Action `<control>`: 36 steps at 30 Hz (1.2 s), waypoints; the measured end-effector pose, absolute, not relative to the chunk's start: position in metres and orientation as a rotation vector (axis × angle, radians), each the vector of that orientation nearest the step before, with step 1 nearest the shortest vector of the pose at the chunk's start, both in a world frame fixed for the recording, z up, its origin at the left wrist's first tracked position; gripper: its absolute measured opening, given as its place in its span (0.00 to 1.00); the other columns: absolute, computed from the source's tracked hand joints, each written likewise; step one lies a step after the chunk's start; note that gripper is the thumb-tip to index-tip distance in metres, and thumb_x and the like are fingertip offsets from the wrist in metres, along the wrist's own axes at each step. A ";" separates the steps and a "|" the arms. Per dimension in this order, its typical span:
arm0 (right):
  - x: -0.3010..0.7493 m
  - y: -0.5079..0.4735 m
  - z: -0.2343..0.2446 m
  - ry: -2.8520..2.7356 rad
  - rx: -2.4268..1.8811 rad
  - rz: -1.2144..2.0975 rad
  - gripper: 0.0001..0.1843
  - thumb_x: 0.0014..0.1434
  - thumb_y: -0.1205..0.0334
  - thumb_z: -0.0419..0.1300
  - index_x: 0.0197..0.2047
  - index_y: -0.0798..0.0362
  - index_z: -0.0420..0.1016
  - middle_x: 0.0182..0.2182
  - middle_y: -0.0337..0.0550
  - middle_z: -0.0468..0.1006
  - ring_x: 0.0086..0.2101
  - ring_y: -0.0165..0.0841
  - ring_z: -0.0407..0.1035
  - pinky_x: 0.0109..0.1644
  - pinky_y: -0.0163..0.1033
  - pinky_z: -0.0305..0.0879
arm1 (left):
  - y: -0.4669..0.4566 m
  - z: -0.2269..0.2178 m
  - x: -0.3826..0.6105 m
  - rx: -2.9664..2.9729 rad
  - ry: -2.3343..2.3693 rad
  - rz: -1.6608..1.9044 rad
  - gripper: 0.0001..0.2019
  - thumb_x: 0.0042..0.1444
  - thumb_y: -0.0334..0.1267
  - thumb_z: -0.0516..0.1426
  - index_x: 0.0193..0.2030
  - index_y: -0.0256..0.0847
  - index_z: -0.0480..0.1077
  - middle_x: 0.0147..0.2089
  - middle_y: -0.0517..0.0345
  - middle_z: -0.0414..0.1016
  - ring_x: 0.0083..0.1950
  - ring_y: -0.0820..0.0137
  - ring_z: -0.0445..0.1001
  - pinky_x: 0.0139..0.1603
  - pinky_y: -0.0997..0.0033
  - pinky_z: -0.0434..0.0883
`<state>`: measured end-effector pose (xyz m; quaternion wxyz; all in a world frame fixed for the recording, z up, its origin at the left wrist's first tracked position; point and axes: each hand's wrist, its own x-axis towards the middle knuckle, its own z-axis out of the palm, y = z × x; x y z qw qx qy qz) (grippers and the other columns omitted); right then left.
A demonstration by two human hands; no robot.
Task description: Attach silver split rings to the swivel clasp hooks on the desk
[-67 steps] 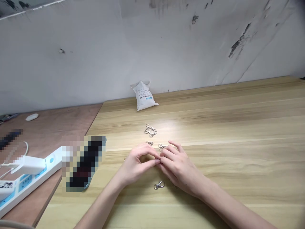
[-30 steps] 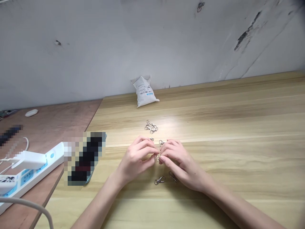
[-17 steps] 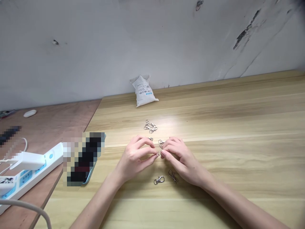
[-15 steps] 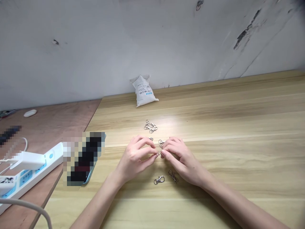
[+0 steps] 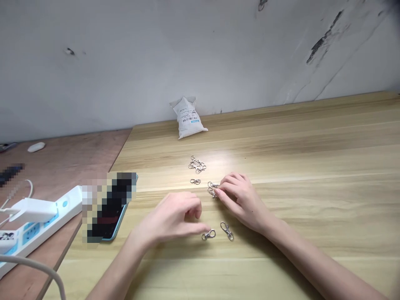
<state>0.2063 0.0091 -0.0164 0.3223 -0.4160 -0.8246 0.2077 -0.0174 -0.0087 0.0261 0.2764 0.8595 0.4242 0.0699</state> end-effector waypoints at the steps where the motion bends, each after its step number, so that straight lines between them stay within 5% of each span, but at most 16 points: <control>1: 0.207 0.010 -0.017 -2.157 -1.113 0.546 0.14 0.68 0.62 0.52 0.30 0.52 0.71 0.30 0.42 0.73 0.37 0.35 0.64 0.50 0.47 0.56 | -0.011 0.028 -0.016 2.289 1.145 0.114 0.16 0.51 0.49 0.65 0.30 0.40 0.67 0.29 0.66 0.70 0.29 0.75 0.65 0.29 0.75 0.59; 7: 0.205 0.010 -0.017 -2.136 -1.133 0.543 0.15 0.68 0.61 0.52 0.30 0.52 0.71 0.30 0.42 0.73 0.38 0.35 0.64 0.49 0.46 0.56 | -0.018 0.028 -0.008 2.237 1.149 0.032 0.03 0.56 0.34 0.60 0.31 0.42 0.71 0.33 0.67 0.74 0.35 0.74 0.70 0.31 0.75 0.57; 21: 0.200 -0.001 -0.009 -2.255 -0.820 0.480 0.08 0.65 0.59 0.56 0.41 0.53 0.74 0.33 0.44 0.74 0.38 0.36 0.65 0.50 0.46 0.57 | -0.007 0.017 -0.013 2.155 1.113 0.515 0.01 0.55 0.30 0.61 0.33 0.38 0.72 0.31 0.61 0.76 0.31 0.75 0.72 0.34 0.75 0.68; 36: 0.200 -0.001 -0.012 -2.268 -0.772 0.436 0.10 0.66 0.68 0.50 0.37 0.54 0.72 0.28 0.41 0.72 0.33 0.33 0.61 0.48 0.44 0.58 | -0.002 0.020 -0.012 2.231 1.019 0.850 0.05 0.58 0.29 0.60 0.40 0.39 0.76 0.35 0.59 0.80 0.36 0.74 0.76 0.39 0.74 0.72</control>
